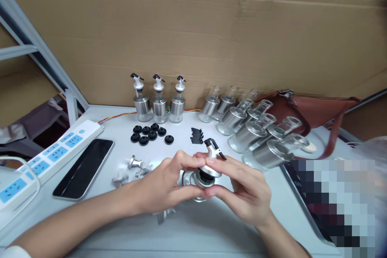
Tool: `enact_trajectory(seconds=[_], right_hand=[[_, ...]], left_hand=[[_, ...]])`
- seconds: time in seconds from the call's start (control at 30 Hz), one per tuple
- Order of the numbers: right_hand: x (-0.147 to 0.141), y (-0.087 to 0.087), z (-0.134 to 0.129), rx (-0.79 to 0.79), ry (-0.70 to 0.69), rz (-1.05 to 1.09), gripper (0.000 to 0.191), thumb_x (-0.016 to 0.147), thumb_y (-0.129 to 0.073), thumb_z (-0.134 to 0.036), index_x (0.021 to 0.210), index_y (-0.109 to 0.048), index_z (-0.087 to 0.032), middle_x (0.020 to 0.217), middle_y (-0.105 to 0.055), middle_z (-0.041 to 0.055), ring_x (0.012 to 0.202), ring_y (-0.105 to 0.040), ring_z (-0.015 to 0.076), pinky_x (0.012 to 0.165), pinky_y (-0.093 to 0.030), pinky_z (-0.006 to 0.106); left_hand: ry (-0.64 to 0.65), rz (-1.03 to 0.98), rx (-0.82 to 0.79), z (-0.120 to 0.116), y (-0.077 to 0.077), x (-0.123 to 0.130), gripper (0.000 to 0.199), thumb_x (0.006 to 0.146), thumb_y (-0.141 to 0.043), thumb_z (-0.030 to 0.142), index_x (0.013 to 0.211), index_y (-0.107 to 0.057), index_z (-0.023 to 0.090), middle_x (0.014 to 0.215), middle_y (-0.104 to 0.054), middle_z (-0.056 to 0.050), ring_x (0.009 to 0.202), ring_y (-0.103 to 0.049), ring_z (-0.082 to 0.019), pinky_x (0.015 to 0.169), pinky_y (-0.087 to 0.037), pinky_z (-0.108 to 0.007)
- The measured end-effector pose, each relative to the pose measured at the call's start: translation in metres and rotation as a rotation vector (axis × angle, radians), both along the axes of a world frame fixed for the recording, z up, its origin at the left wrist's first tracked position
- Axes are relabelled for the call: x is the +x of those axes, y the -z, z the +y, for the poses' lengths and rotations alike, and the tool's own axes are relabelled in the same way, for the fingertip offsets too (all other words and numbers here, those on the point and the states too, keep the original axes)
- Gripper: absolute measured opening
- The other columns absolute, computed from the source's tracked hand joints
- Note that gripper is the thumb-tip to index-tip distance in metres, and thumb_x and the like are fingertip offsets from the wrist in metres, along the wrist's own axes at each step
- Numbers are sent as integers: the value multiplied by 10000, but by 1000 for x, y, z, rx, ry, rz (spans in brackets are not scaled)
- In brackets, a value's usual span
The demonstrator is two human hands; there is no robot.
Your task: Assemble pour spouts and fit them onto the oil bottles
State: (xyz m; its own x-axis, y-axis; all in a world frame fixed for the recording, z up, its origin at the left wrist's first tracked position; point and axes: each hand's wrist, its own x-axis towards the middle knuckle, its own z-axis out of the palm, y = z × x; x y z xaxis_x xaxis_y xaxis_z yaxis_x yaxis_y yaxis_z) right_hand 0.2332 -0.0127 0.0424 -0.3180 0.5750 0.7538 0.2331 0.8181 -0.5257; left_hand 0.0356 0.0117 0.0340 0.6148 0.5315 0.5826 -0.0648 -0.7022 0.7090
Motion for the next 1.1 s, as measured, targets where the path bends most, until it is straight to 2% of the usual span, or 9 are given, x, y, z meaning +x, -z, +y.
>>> enact_trajectory(seconds=[0.2,0.43,0.5,0.6,0.67,0.83,0.93,1.1], right_hand=[[0,-7,0,59,36,-59,424,890,-630,-268,1310,-577,-250,1004,-750,75,762,-705,181,619,-575,243],[-2,-8,1,90,93,-146,475,933,-563,-297,1396,-474,-236,949,-728,79,758,-682,168,629,-574,241],[-1,-6,0,122,108,-185,506,944,-543,-288,1433,-426,-233,949,-721,90,821,-689,187,649,-584,257],[0,-4,-4,188,112,-232,549,951,-522,-213,1474,-359,-216,1137,-687,136,1053,-665,218,795,-592,290],[0,-3,-6,212,110,-238,562,947,-520,-171,1480,-347,-208,1214,-658,146,1125,-641,214,855,-580,285],[0,-8,-9,158,142,-226,502,937,-555,-223,1426,-443,-241,1006,-736,88,914,-722,184,732,-604,233],[0,-12,-10,134,148,-227,450,935,-561,-260,1381,-499,-251,973,-740,75,851,-730,171,689,-602,220],[1,-14,-11,159,154,-223,471,937,-557,-273,1401,-478,-277,1016,-740,69,823,-732,155,678,-598,200]], left_hand=[[20,12,11,2,-2,0,366,925,-599,277,1202,-359,276,1139,-635,-88,1196,-604,-247,949,-540,-397],[-18,-22,-123,0,-5,4,396,891,-649,286,1193,-394,295,1242,-547,-91,1097,-638,-206,872,-563,-317],[0,-33,-109,0,-6,4,423,895,-644,271,1226,-381,304,1291,-515,-96,1072,-645,-186,873,-557,-296],[32,-37,-47,1,-6,4,432,910,-624,239,1254,-370,305,1278,-543,-87,995,-669,-156,841,-557,-266],[29,-28,-22,1,-7,3,417,908,-628,228,1239,-383,292,1228,-586,-80,985,-682,-163,845,-558,-275],[29,-14,4,0,-6,0,372,918,-613,262,1220,-396,277,1152,-643,-96,1211,-600,-252,945,-543,-360],[34,-5,19,0,-5,-1,369,927,-598,275,1234,-392,276,1119,-664,-99,1218,-593,-259,924,-558,-367],[54,14,-15,1,-5,-1,351,907,-625,226,1197,-431,265,1070,-683,-72,1152,-642,-244,889,-567,-356]])
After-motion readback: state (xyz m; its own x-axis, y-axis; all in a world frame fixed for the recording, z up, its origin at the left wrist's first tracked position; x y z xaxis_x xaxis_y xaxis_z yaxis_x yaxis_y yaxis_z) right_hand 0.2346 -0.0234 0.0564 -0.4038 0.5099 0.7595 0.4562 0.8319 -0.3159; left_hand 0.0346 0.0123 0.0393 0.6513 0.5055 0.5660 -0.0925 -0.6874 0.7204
